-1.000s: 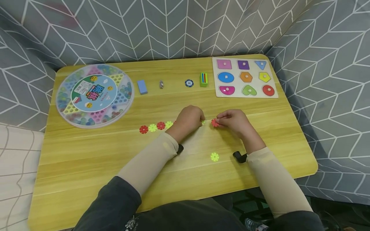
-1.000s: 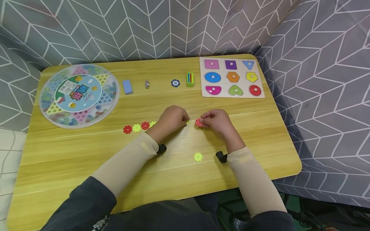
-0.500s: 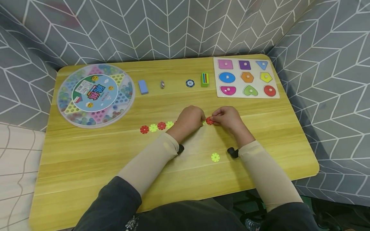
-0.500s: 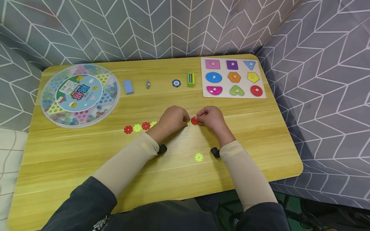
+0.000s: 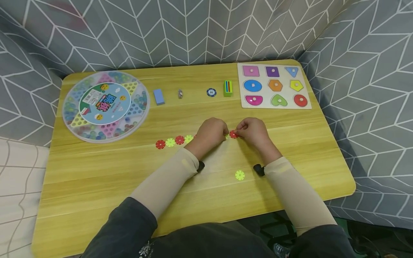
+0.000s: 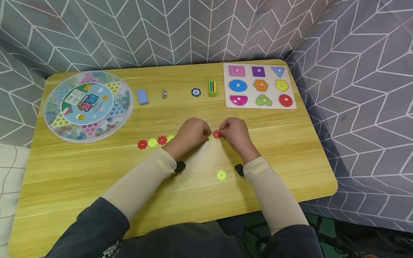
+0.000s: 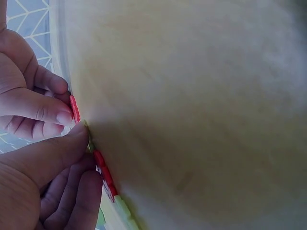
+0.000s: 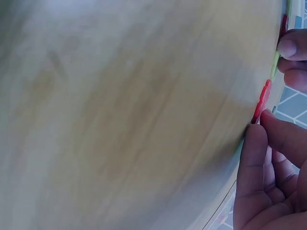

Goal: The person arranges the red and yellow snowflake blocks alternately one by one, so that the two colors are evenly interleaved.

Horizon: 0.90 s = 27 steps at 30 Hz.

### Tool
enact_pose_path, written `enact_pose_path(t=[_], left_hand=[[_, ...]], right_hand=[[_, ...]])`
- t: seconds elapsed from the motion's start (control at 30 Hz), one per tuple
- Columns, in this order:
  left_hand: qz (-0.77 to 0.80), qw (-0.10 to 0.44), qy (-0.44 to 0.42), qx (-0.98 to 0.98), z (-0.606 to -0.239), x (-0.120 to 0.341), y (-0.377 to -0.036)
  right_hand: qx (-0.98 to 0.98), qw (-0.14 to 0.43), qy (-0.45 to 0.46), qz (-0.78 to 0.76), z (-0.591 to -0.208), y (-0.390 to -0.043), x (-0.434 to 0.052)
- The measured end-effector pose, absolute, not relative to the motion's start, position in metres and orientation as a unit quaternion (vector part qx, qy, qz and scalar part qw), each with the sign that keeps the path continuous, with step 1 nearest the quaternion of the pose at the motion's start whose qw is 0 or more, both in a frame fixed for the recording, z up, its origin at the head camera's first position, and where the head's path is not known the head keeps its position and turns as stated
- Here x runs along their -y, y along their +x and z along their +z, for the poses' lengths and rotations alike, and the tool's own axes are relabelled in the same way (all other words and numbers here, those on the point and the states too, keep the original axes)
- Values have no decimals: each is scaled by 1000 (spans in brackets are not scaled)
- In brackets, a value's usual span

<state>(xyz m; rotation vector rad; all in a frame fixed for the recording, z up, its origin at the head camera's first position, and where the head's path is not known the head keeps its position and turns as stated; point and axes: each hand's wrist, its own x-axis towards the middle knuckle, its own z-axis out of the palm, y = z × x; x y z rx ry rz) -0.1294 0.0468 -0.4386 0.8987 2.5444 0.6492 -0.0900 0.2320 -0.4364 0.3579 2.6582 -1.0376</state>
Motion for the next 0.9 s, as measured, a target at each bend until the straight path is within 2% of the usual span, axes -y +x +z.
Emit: enact_pose_path(t=[0.27, 0.47, 0.73, 0.9], left_hand=[[229, 183, 318, -902, -439, -46, -130], [232, 184, 317, -901, -437, -47, -129], [231, 189, 311, -902, -436, -47, -128], [231, 194, 310, -901, -435, -46, -128]], right_hand=[[-921, 129, 116, -350, -438, -87, -232], [-926, 130, 103, -339, -429, -71, -238], [-934, 225, 19, -277, -410, -29, -243], [-942, 237, -32, -236, -411, -2, -231]])
